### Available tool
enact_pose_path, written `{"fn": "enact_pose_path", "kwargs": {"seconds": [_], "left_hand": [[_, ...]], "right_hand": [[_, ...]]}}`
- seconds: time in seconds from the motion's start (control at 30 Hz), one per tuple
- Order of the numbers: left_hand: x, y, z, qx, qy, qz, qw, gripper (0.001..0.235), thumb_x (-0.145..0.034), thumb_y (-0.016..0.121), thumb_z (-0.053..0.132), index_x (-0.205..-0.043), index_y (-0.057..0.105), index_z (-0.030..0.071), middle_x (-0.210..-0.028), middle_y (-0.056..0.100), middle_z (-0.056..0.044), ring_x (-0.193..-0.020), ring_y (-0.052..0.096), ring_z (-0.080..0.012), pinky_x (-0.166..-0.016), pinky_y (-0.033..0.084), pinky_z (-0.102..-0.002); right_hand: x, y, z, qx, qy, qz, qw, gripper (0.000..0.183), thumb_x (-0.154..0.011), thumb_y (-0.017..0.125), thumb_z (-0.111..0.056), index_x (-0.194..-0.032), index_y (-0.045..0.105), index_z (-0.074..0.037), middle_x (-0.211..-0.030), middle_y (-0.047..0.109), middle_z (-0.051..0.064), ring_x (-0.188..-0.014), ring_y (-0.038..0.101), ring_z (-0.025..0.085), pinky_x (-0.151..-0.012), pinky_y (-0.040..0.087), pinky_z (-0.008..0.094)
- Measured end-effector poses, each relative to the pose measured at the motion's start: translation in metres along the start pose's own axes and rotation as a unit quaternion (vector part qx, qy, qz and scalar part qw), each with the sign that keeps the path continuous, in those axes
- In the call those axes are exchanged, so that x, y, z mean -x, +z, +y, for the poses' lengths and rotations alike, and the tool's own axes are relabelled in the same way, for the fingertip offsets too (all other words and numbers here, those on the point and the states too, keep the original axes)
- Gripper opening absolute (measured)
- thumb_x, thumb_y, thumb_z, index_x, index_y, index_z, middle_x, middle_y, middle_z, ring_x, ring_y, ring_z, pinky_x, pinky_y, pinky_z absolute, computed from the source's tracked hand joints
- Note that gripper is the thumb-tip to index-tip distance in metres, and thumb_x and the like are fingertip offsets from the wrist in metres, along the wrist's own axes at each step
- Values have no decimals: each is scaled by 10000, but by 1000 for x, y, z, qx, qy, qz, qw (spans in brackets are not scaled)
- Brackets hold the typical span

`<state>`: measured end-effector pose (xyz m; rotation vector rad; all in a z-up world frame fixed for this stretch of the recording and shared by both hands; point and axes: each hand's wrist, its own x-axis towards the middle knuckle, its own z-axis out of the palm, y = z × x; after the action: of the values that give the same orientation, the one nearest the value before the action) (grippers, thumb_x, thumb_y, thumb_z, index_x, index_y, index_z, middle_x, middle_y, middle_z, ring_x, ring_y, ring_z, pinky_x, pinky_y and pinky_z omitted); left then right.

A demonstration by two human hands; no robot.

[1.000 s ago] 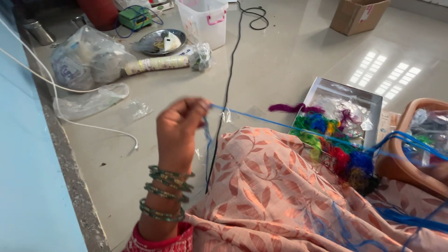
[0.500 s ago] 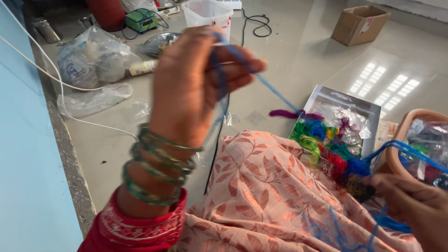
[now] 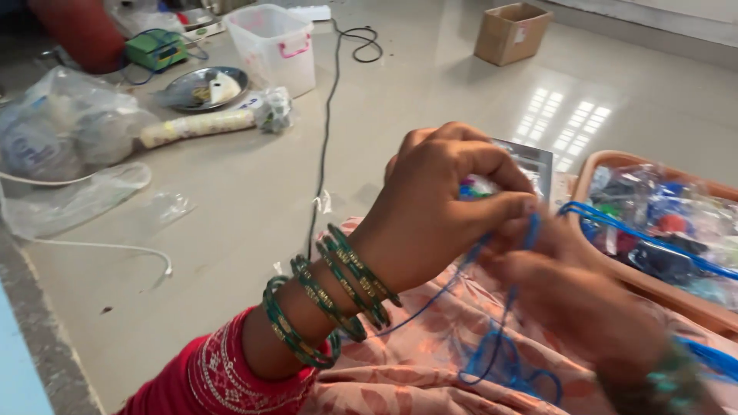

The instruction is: Braiding and tying knots in decorative blue ribbons for packaging components.

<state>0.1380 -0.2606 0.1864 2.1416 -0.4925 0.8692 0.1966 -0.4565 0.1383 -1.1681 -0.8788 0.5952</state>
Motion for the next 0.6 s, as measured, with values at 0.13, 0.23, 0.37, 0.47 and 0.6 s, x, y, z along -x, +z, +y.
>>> {"fn": "enact_pose_path", "kwargs": {"seconds": [0.13, 0.23, 0.37, 0.47, 0.6], "left_hand": [[6, 6, -42, 102, -44, 65, 992, 156, -932, 727, 253, -971, 762, 105, -965, 720, -20, -959, 644, -152, -899, 503, -348], [16, -22, -62, 269, -235, 143, 923, 194, -1003, 660, 247, -1072, 714, 74, -975, 701, 3, -919, 634, -99, -856, 514, -310], [56, -53, -90, 467, -324, 327, 755, 163, -992, 617, 177, -1079, 679, 55, -933, 663, -40, -834, 644, -161, -810, 519, -370], [62, -62, -87, 558, -382, 447, 586, 113, -1026, 507, 141, -994, 533, 36, -915, 633, -118, -835, 705, -293, -854, 595, -482], [93, -74, -114, 586, -328, 389, 630, 120, -1031, 553, 165, -986, 570, 55, -772, 546, -46, -626, 511, -166, -735, 549, -375]], "right_hand": [[1, 1, 40, -73, 123, 40, 989, 443, -1008, 639, -254, -1325, 586, 50, -903, 498, 5, -746, 447, 84, -636, 412, 282], [11, -9, 47, -181, 159, 39, 970, 377, -1056, 549, -304, -1166, 635, 46, -666, 372, -37, -521, 300, 69, -456, 285, 257], [38, -45, 64, -197, 171, 94, 961, 495, -1131, 496, -348, -1031, 639, 115, -624, 311, -58, -498, 248, 78, -409, 234, 266], [43, -43, 61, -81, 230, 175, 954, 412, -1077, 547, -292, -889, 604, 71, -571, 298, -40, -481, 237, 83, -410, 218, 289], [56, -51, 66, 77, 299, 210, 928, 355, -992, 614, -326, -913, 679, 14, -543, 333, -21, -467, 259, 81, -413, 210, 293]]}}
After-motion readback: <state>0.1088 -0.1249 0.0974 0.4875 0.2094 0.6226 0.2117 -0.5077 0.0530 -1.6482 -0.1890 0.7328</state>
